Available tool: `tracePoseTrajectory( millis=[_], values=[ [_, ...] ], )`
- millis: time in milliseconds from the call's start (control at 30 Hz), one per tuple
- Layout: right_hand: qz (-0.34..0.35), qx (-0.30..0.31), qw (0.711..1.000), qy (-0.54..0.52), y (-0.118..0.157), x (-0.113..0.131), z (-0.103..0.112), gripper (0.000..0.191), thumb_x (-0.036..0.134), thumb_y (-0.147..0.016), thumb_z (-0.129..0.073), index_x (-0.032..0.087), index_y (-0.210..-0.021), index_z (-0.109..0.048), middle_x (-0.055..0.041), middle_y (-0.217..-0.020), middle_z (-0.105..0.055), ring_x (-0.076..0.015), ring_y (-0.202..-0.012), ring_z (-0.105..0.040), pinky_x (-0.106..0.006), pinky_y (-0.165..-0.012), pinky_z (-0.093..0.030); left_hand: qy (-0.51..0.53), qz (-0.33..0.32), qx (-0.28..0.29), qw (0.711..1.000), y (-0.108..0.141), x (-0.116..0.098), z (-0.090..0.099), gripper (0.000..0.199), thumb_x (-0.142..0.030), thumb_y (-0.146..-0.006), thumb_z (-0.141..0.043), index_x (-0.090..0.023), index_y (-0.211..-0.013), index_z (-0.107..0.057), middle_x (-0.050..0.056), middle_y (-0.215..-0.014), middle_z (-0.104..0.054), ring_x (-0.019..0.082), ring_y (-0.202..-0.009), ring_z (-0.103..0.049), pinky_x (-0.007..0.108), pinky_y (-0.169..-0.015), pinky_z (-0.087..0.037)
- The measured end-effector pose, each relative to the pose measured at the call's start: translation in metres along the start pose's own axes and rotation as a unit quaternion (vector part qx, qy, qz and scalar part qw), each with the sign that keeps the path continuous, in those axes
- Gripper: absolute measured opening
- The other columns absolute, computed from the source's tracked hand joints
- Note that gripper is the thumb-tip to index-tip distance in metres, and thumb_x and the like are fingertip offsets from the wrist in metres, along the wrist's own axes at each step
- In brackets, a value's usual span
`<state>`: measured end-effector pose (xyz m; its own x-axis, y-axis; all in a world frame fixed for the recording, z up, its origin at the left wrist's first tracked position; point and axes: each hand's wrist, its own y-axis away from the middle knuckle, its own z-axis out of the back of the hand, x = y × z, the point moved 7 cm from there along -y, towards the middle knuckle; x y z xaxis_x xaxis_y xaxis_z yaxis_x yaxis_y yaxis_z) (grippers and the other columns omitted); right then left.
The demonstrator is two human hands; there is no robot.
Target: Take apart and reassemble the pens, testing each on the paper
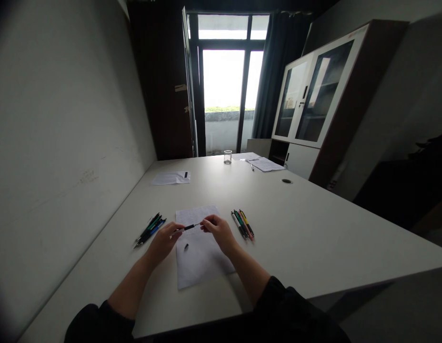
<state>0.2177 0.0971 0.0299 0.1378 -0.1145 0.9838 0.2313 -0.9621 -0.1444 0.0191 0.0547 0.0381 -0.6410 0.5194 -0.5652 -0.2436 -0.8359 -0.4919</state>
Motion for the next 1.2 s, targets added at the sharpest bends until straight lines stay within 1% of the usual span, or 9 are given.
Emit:
tracePoseTrajectory(
  millis=[167,367,533,800,1067,1200],
  values=[
    [-0.015,0.004,1.0,-0.019,0.001,0.0,-0.002,0.035,0.046,-0.073,-0.073,0.014,-0.084,-0.066,-0.0086,-0.084,-0.071,-0.0168,-0.076,-0.065,-0.032,-0.075,-0.052,0.0,-0.001,-0.002,1.0,0.0,0.0,0.0,0.019,-0.016,-0.089,-0.053,-0.022,-0.103,-0.063,0.006,-0.1,-0.066,0.019,-0.091,-0.063,0.03,-0.079,-0.051],
    [-0.012,0.034,0.999,0.018,0.003,0.001,-0.007,0.036,0.047,-0.075,-0.071,0.014,-0.087,-0.067,-0.0085,-0.085,-0.071,-0.0186,-0.079,-0.066,-0.033,-0.075,-0.052,0.0,0.0,0.001,1.0,0.0,-0.002,0.001,0.019,-0.017,-0.089,-0.053,-0.022,-0.103,-0.063,0.006,-0.099,-0.066,0.02,-0.091,-0.063,0.031,-0.079,-0.051],
    [-0.006,0.046,0.998,0.043,0.001,-0.003,-0.008,0.035,0.046,-0.074,-0.071,0.013,-0.086,-0.067,-0.0071,-0.08,-0.07,-0.0182,-0.076,-0.066,-0.033,-0.073,-0.052,0.001,0.001,0.009,1.0,0.0,-0.006,0.001,0.018,-0.016,-0.089,-0.053,-0.022,-0.102,-0.063,0.006,-0.098,-0.065,0.018,-0.088,-0.062,0.029,-0.077,-0.051],
    [0.001,0.051,0.997,0.065,0.001,-0.003,-0.01,0.029,0.04,-0.075,-0.07,0.013,-0.085,-0.067,-0.0054,-0.077,-0.069,-0.017,-0.073,-0.064,-0.031,-0.069,-0.051,0.003,-0.004,0.014,1.0,0.0,-0.006,0.0,0.019,-0.015,-0.089,-0.053,-0.022,-0.103,-0.064,0.006,-0.097,-0.065,0.018,-0.09,-0.062,0.029,-0.079,-0.05],
    [-0.009,0.061,0.995,0.081,0.002,-0.003,-0.012,0.03,0.042,-0.074,-0.071,0.014,-0.085,-0.068,-0.0044,-0.076,-0.068,-0.0164,-0.071,-0.064,-0.03,-0.066,-0.052,0.007,-0.004,0.013,1.0,0.0,-0.009,0.001,0.018,-0.017,-0.089,-0.053,-0.022,-0.102,-0.064,0.006,-0.096,-0.065,0.019,-0.089,-0.061,0.03,-0.078,-0.05],
    [-0.006,0.063,0.994,0.089,0.002,-0.002,-0.012,0.031,0.044,-0.074,-0.07,0.015,-0.085,-0.067,-0.0042,-0.077,-0.068,-0.0163,-0.071,-0.064,-0.029,-0.065,-0.052,0.006,-0.003,0.013,1.0,0.0,-0.007,0.001,0.018,-0.017,-0.088,-0.053,-0.022,-0.101,-0.064,0.006,-0.095,-0.065,0.018,-0.088,-0.061,0.029,-0.077,-0.05]
  ],
)
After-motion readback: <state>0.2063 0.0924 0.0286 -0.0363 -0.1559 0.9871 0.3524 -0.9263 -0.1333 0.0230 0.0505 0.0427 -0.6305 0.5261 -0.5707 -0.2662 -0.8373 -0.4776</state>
